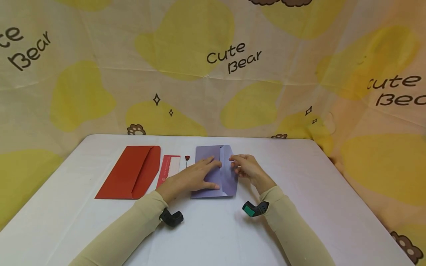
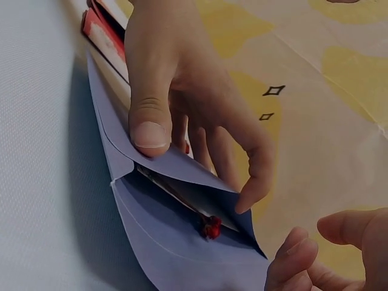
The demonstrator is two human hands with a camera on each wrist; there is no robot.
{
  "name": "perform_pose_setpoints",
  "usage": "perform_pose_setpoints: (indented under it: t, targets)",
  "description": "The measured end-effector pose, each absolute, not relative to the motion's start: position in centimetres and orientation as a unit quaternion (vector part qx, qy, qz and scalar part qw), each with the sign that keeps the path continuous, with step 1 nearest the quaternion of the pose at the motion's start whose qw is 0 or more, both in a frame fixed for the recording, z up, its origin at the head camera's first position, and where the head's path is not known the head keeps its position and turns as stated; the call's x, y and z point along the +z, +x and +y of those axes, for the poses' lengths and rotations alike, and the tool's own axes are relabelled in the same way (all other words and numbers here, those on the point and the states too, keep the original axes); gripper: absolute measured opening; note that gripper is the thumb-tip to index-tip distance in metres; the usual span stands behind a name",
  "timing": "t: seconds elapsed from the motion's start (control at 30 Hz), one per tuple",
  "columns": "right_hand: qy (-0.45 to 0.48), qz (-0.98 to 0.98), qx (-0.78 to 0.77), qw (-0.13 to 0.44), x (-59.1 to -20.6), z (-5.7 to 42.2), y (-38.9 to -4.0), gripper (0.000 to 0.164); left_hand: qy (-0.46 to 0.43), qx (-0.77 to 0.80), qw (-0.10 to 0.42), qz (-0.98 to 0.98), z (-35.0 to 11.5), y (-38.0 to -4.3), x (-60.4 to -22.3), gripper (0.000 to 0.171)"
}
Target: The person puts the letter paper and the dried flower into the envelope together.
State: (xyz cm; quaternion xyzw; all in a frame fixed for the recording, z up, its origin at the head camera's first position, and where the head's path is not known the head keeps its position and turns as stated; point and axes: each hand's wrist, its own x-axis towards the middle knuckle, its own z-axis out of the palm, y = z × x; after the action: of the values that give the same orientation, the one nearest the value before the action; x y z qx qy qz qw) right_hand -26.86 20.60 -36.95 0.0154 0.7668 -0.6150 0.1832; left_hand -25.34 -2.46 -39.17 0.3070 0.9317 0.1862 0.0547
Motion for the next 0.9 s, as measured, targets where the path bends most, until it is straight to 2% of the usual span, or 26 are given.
perform_pose_setpoints:
  t: [0.9]
  targets:
    - [0.003,0.768,-0.614,0.181,-36.81,20.38,-26.68,0.045,0.330,0.122,0.041,0.935,-2.39,-25.32,-39.47,0.071]
